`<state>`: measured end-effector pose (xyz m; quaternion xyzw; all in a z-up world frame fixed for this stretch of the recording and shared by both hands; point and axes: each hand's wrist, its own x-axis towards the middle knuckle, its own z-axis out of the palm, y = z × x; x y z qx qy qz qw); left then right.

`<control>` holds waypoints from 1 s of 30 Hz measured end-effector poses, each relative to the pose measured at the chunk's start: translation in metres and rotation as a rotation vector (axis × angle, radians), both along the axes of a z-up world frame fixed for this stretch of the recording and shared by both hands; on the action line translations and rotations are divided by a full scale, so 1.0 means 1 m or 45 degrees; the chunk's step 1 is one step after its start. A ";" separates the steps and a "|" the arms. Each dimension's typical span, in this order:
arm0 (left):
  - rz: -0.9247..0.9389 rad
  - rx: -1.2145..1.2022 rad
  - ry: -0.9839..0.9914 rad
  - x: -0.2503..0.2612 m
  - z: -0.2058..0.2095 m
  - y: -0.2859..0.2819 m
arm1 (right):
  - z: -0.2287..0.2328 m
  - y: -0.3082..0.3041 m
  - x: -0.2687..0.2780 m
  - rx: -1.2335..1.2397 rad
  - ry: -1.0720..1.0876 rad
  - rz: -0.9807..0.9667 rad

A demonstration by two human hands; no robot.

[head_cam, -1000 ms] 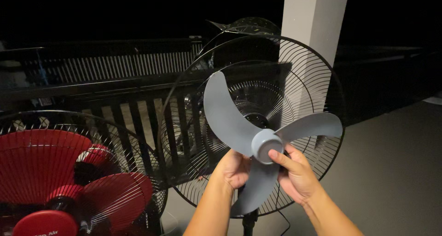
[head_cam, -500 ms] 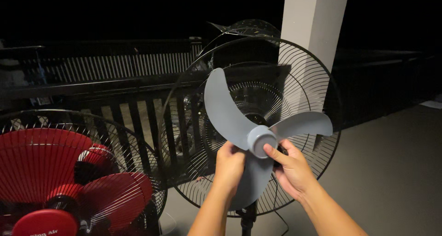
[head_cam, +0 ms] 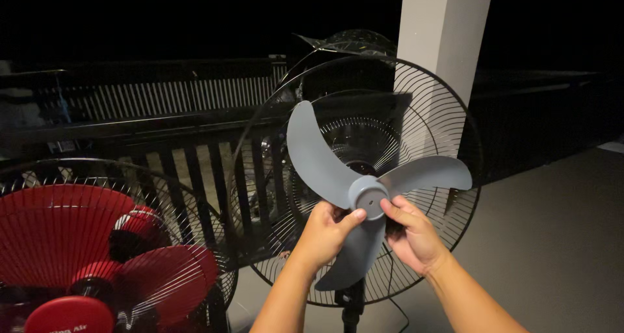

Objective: The person assembles two electric fans by hand. They attach red and grey fan blades to the motor shafts, secure them with caps, and then fit the front and rear wire cages onto each fan unit.

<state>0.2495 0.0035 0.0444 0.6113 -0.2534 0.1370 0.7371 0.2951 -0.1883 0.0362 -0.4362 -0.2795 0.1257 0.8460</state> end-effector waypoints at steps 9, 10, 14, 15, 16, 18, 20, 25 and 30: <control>0.022 0.000 -0.144 0.012 0.001 0.001 | 0.002 -0.003 0.015 -0.092 -0.113 -0.073; -0.005 -0.049 -0.182 0.013 0.002 0.002 | 0.004 -0.002 0.014 -0.124 -0.107 -0.096; 0.113 -0.068 -0.109 0.014 0.002 0.000 | 0.003 -0.001 0.013 -0.207 -0.124 -0.220; 0.120 -0.088 -0.116 0.013 0.002 -0.001 | 0.002 0.001 0.014 -0.215 -0.140 -0.251; 0.126 -0.108 -0.124 0.011 0.002 -0.001 | 0.001 0.001 0.013 -0.243 -0.128 -0.321; 0.147 -0.142 -0.117 0.009 0.005 -0.002 | -0.002 0.004 0.010 -0.297 -0.113 -0.455; 0.149 -0.174 -0.106 0.009 0.005 -0.001 | -0.009 0.005 0.001 -0.189 -0.309 -0.695; 0.264 -0.043 -0.112 0.009 -0.003 -0.002 | -0.016 0.010 -0.039 -0.308 -0.782 -1.018; 0.078 -0.225 0.026 0.006 -0.003 -0.002 | 0.017 0.024 -0.075 -0.785 -1.365 -1.504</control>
